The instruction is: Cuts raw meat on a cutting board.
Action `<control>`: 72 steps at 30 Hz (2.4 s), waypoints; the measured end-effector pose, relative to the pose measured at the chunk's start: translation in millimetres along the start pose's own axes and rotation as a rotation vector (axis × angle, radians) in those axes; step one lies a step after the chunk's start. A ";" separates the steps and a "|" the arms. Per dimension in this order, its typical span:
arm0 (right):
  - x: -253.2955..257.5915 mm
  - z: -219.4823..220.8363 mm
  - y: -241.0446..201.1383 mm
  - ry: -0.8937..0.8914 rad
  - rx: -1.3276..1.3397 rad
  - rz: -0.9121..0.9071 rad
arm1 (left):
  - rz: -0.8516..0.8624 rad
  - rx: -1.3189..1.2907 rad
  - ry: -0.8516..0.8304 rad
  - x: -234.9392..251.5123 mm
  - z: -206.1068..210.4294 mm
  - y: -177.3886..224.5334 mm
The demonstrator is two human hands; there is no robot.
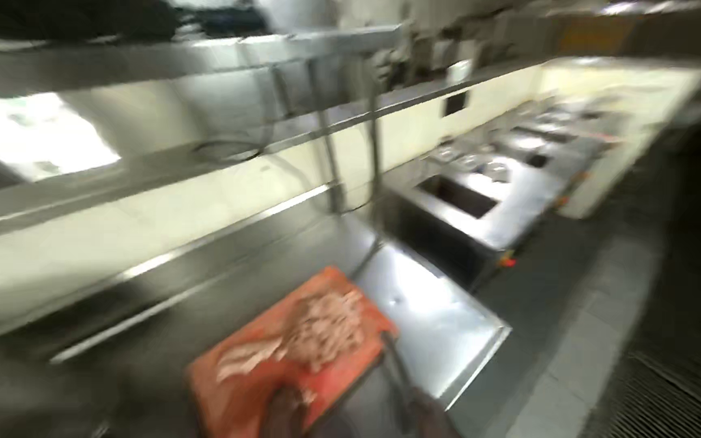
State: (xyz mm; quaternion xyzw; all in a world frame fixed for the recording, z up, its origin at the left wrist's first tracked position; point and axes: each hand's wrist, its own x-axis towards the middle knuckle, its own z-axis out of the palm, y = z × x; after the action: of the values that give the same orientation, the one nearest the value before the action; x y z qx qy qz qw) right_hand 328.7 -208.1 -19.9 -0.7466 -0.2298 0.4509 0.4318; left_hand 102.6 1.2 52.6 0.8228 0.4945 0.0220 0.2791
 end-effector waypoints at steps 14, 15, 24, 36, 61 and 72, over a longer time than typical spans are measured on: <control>6.5 4.6 6.5 -0.069 0.143 0.072 | 0.044 0.011 -0.002 51.2 -38.8 46.7; 5.9 5.1 6.2 -0.063 0.147 0.074 | 0.072 -0.020 0.085 57.6 -46.5 56.8; -2.7 2.1 -3.4 -0.036 0.151 0.060 | 0.352 0.209 0.096 109.2 5.8 75.5; 5.4 3.0 4.0 -0.024 0.190 0.070 | -0.197 0.257 0.169 73.6 -56.5 -75.1; 4.1 39.6 -87.8 -0.186 -0.794 -0.232 | -0.078 -0.933 0.158 -2.8 -66.5 -21.5; -12.8 65.5 -84.1 -0.339 -0.943 -0.215 | -0.117 -0.026 0.226 -50.1 -7.3 -69.2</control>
State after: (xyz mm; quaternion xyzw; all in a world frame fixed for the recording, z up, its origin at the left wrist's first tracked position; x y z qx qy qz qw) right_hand 269.2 -144.9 43.5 -0.7489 -0.5503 0.3659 0.0486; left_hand 19.4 -12.4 37.5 0.7813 0.5695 0.1045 0.2329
